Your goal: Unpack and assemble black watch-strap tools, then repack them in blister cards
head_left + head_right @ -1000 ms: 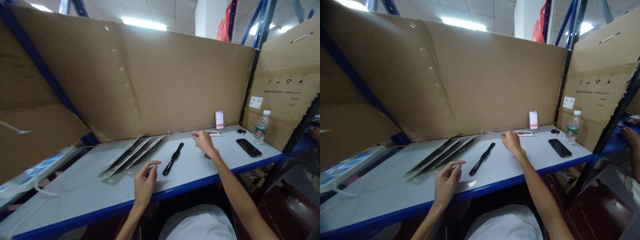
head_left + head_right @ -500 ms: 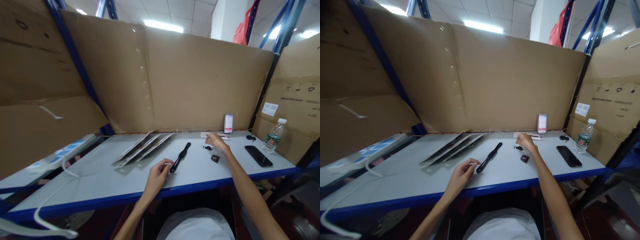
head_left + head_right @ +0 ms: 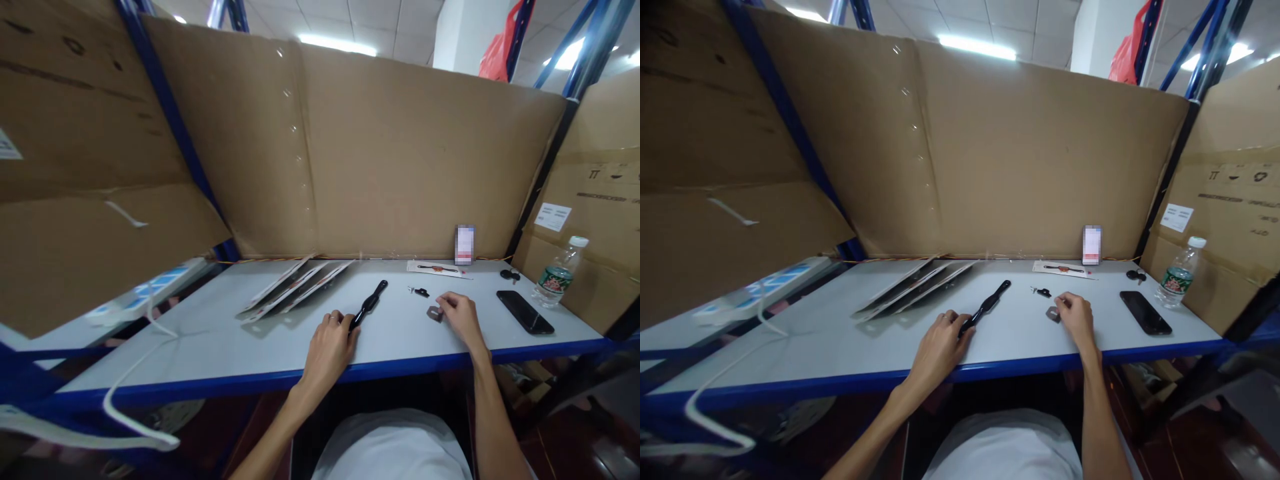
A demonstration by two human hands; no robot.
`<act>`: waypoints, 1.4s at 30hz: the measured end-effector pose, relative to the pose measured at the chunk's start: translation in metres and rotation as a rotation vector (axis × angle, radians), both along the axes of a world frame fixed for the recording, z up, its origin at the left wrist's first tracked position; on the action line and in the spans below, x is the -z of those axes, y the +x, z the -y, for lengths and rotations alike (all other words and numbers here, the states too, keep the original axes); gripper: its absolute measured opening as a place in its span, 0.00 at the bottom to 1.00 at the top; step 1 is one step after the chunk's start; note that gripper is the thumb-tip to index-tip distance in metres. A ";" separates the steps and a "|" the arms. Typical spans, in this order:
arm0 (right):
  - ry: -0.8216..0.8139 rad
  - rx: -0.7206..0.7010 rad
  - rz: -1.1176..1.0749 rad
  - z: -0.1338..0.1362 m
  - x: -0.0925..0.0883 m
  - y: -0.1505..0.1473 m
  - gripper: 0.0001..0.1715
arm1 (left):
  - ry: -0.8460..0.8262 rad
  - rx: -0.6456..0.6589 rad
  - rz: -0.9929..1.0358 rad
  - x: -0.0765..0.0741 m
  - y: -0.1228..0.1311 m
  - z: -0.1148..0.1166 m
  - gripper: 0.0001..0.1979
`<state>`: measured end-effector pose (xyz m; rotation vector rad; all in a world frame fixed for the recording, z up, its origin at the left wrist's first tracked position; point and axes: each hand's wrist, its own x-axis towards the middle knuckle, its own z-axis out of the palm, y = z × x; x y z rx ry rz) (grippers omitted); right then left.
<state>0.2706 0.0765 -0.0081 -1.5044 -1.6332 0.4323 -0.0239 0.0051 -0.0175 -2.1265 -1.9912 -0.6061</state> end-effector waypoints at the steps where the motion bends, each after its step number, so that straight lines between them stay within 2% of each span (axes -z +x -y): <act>1: 0.007 0.023 -0.001 0.004 0.004 0.006 0.16 | -0.008 -0.012 0.001 0.000 0.000 0.000 0.11; 5: 0.010 0.008 -0.003 0.009 0.015 0.016 0.18 | 0.008 -0.024 0.059 0.001 -0.004 -0.001 0.09; 9: 0.024 -0.006 0.007 0.008 0.018 0.016 0.19 | 0.014 -0.003 0.140 0.003 -0.007 0.000 0.06; 14: 0.034 0.047 0.046 0.008 0.018 0.013 0.18 | 0.043 0.040 0.183 0.004 -0.011 0.002 0.12; 19: 0.000 0.068 0.063 0.010 0.014 0.012 0.15 | 0.044 0.093 0.247 0.006 -0.013 -0.001 0.13; 22: -0.032 0.060 0.090 0.013 0.012 0.011 0.13 | 0.043 0.102 0.193 0.008 -0.013 -0.003 0.15; 25: -0.046 0.028 0.204 0.018 0.012 0.008 0.19 | 0.008 0.120 0.113 0.008 -0.013 -0.004 0.14; 29: -0.055 0.061 0.369 0.022 0.013 0.002 0.23 | -0.057 0.116 0.189 0.007 -0.015 -0.004 0.09; 32: -0.067 0.081 0.401 0.022 0.012 0.000 0.22 | -0.095 0.074 0.138 0.001 -0.013 -0.002 0.08; 36: -0.073 0.052 0.401 0.021 0.012 0.003 0.16 | -0.133 0.003 0.042 -0.004 -0.008 0.002 0.08; 39: -0.071 0.049 0.401 0.020 0.013 0.005 0.14 | -0.127 0.009 0.118 0.000 -0.010 0.001 0.07; 42: -0.073 0.052 0.374 0.017 0.014 0.006 0.15 | -0.085 0.052 0.357 0.006 -0.013 -0.001 0.06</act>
